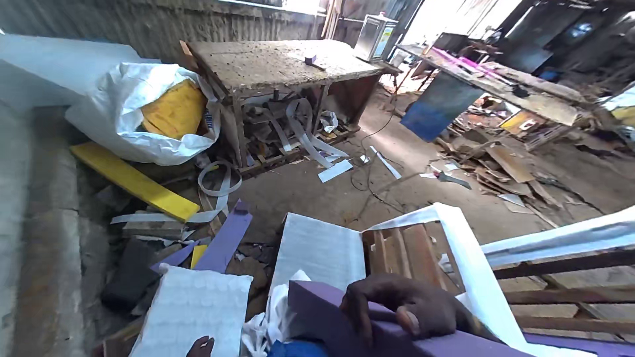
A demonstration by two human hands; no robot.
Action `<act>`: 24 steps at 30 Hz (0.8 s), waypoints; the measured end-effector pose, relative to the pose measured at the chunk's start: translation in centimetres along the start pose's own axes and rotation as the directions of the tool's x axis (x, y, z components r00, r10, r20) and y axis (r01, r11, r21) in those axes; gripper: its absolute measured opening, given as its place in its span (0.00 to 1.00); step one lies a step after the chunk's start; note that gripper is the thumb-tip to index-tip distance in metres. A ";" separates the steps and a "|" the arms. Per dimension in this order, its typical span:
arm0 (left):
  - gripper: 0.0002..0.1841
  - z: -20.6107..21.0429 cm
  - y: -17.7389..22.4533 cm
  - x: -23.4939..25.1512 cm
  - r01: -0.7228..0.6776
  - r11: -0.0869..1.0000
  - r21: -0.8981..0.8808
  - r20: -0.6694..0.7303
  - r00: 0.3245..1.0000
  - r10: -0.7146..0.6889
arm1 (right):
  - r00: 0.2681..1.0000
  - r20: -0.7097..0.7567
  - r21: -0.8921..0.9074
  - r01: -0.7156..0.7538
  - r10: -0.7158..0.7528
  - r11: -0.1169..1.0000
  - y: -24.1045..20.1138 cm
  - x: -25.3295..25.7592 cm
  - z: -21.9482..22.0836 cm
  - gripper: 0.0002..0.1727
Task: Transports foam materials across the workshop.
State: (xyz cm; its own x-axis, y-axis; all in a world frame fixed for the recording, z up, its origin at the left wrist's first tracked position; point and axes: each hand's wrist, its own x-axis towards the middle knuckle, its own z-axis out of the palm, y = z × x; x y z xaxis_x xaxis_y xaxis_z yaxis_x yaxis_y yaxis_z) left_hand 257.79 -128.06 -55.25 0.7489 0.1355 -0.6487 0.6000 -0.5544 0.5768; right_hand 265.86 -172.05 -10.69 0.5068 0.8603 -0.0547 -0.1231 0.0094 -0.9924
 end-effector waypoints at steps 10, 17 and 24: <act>0.26 -0.2 2.2 -0.5 0.124 0.988 -0.096 0.169 0.980 -0.106 | 0.973 0.022 -0.043 0.231 -0.230 0.972 -2.1 2.0 -0.1 0.38; 0.23 -2.0 -4.9 -1.5 0.221 0.953 -0.206 0.017 0.975 -0.222 | 0.968 0.084 -0.050 0.241 -0.236 0.969 -2.8 6.2 -1.9 0.36; 0.25 -0.7 -7.6 -3.1 0.368 0.895 -0.253 0.066 0.929 -0.363 | 0.981 0.153 -0.016 0.123 -0.119 0.992 -2.0 9.6 -5.0 0.38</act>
State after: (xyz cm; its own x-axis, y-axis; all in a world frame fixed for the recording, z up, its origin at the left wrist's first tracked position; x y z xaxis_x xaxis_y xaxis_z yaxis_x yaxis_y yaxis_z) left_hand 251.12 -123.65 -57.30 0.4593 0.2732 -0.8452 0.8835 -0.2387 0.4030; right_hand 275.22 -166.37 -9.77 0.3809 0.9210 0.0812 -0.0466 0.1068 -0.9932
